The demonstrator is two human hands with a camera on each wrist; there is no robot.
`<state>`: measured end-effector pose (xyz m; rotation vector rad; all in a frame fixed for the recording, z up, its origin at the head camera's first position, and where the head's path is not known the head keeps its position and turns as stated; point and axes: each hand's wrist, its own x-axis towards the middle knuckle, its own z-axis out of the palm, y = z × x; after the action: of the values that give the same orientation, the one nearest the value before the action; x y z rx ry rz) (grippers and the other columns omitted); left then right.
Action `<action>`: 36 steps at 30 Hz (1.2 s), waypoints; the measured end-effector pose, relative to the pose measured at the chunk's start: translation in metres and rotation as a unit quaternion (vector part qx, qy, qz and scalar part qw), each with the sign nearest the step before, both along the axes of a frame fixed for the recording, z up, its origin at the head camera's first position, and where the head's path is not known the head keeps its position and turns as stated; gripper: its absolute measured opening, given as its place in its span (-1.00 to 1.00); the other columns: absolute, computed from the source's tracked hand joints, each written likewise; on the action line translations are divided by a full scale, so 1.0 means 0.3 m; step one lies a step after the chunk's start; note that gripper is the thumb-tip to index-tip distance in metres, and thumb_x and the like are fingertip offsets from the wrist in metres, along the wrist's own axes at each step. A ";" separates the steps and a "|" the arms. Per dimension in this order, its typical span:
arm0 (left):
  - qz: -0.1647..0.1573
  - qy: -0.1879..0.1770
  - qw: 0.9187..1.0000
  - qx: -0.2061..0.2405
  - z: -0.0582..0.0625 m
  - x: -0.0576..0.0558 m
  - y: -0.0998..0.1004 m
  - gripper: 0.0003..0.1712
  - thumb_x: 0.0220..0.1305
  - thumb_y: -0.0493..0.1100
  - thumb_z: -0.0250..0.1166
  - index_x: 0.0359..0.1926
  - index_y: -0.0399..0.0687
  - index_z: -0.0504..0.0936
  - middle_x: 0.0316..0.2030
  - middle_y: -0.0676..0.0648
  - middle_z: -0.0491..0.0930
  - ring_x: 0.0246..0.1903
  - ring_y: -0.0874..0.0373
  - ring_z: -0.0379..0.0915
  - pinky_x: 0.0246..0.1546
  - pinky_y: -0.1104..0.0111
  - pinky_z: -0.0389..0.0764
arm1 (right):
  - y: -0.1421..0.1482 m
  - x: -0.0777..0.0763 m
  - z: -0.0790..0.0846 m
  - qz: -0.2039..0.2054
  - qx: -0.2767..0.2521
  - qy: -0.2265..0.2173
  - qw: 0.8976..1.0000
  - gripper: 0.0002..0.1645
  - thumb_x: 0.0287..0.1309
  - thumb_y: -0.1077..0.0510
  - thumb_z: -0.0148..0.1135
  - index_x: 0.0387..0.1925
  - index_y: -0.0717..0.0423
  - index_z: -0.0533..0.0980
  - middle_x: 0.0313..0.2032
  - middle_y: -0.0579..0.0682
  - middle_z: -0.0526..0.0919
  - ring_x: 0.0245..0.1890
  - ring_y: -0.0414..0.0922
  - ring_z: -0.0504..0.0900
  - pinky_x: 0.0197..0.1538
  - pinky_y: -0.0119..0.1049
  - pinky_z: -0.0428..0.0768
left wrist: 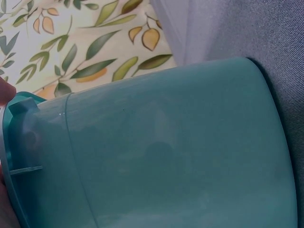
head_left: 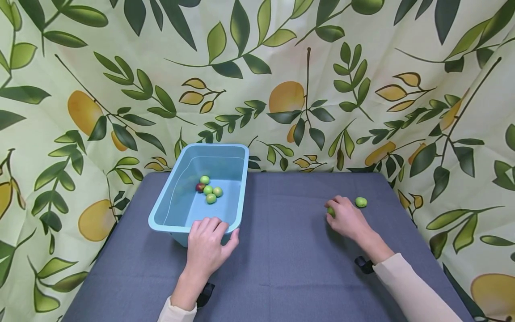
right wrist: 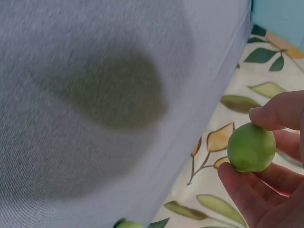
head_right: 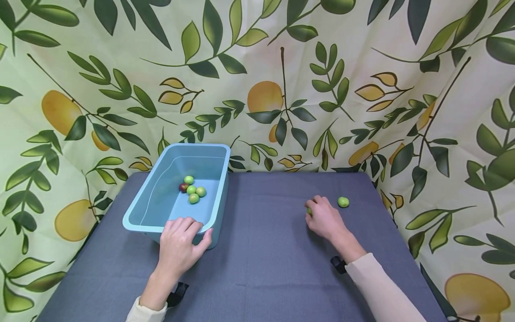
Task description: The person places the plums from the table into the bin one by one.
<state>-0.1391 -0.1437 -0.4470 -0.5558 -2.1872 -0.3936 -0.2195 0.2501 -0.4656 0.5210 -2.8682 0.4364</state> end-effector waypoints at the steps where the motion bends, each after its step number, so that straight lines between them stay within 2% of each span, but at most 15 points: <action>1: 0.001 0.000 1.000 0.000 0.000 0.000 0.000 -0.63 0.26 0.07 0.16 -0.50 -0.07 0.67 -0.54 0.00 0.52 -0.54 0.03 0.42 -0.43 0.15 0.39 | -0.008 0.002 0.000 0.004 0.001 0.000 1.000 -0.73 0.12 0.29 0.35 -0.11 0.26 0.66 -0.16 0.16 0.61 -0.07 0.20 0.56 -0.17 0.10 0.60; 7: 0.000 0.002 1.000 0.001 -0.003 0.000 -0.004 -0.64 0.24 0.05 0.17 -0.50 -0.08 0.67 -0.53 -0.02 0.53 -0.54 0.03 0.42 -0.44 0.14 0.40 | -0.059 0.016 -0.002 0.029 0.007 0.000 1.000 -0.73 0.11 0.27 0.39 -0.11 0.21 0.67 -0.19 0.08 0.59 -0.11 0.10 0.55 -0.28 0.01 0.62; 15: 0.002 -0.006 1.000 -0.001 0.000 0.002 -0.005 -0.58 0.31 0.10 0.12 -0.49 -0.06 0.68 -0.53 -0.01 0.54 -0.53 0.02 0.43 -0.42 0.15 0.40 | -0.136 0.037 0.012 0.069 0.011 0.008 0.997 -0.73 0.10 0.25 0.43 -0.12 0.18 0.68 -0.20 0.02 0.59 -0.14 0.01 0.55 -0.31 -0.12 0.62; 26: 0.000 -0.001 1.000 0.001 -0.001 -0.002 -0.007 -0.59 0.30 0.08 0.13 -0.49 -0.07 0.68 -0.53 -0.02 0.54 -0.53 0.03 0.43 -0.43 0.14 0.41 | -0.228 0.055 0.027 0.108 -0.045 0.018 0.993 -0.73 0.08 0.26 0.43 -0.13 0.07 0.68 -0.13 -0.03 0.61 -0.14 -0.06 0.56 -0.30 -0.18 0.60; 36: -0.002 0.004 1.000 -0.002 0.001 -0.003 -0.004 -0.62 0.28 0.06 0.14 -0.48 -0.09 0.68 -0.53 -0.02 0.55 -0.53 0.03 0.43 -0.43 0.14 0.41 | -0.314 0.065 0.050 0.130 -0.095 0.027 0.987 -0.72 0.09 0.24 0.42 -0.11 0.08 0.68 -0.10 -0.04 0.63 -0.12 -0.08 0.56 -0.20 -0.16 0.60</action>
<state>-0.1400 -0.1448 -0.4468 -0.5626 -2.1806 -0.3896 -0.2000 0.1559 -0.4507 0.8601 -2.6781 0.7168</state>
